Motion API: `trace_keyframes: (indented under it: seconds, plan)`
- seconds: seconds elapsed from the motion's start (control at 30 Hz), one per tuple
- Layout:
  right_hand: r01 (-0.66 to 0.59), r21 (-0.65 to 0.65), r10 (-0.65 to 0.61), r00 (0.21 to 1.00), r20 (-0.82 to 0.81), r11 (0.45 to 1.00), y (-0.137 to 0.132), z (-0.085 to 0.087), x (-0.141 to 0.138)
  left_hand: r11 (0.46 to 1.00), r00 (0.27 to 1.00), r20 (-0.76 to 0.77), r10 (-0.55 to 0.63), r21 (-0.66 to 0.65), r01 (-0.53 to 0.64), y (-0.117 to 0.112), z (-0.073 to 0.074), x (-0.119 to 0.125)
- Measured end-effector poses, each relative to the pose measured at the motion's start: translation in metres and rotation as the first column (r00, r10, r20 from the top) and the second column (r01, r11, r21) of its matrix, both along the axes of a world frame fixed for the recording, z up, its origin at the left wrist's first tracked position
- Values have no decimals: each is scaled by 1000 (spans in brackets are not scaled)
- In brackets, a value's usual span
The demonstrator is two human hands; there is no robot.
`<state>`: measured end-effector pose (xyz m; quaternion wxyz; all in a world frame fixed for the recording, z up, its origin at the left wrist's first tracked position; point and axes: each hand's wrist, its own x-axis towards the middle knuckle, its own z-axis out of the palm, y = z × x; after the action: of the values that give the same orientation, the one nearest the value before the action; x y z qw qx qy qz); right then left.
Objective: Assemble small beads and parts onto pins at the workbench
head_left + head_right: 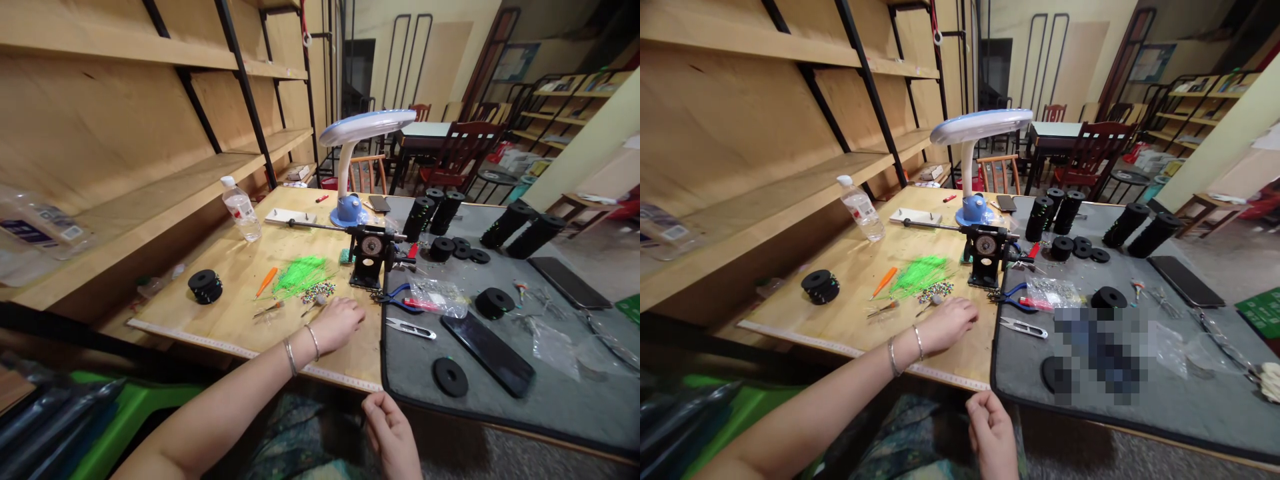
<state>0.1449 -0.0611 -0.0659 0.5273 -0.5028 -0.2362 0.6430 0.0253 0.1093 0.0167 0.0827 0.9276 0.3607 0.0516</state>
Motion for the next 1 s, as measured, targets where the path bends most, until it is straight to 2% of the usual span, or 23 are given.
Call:
trace_keyframes:
  seconds: [0.3, 0.43, 0.5, 0.6, 0.77, 0.9, 1.0]
  plan:
    - [-27, 14, 27, 1000, -1, 1000, -2, -8, 2, 998, 997, 61, -54, -28, 55, -5, -6, 7]
    - [-24, 8, 24, 1000, 0, 1000, -2, -7, 2, 994, 991, 97, -88, -51, 93, -8, -3, 3]
    - [-11, 7, 11, 1000, -7, 1000, -2, -6, 1, 998, 992, 117, -40, -52, 46, -10, 2, -1]
    - [-1, -1, 1, 1000, -23, 1000, -2, -5, -1, 993, 986, 126, 112, -53, -106, -18, 8, -5]
    - [-3, -3, 3, 1000, -13, 1000, -2, -2, -2, 940, 944, 27, 329, -104, -324, -35, 10, 2]
    - [-6, 2, 6, 1000, 9, 1000, -3, -4, -1, 900, 906, -45, 422, -104, -424, -39, 8, 18]
    - [12, 11, -12, 1000, -10, 1000, -4, -6, 0, 893, 899, -85, 430, -108, -437, -36, 9, 25]
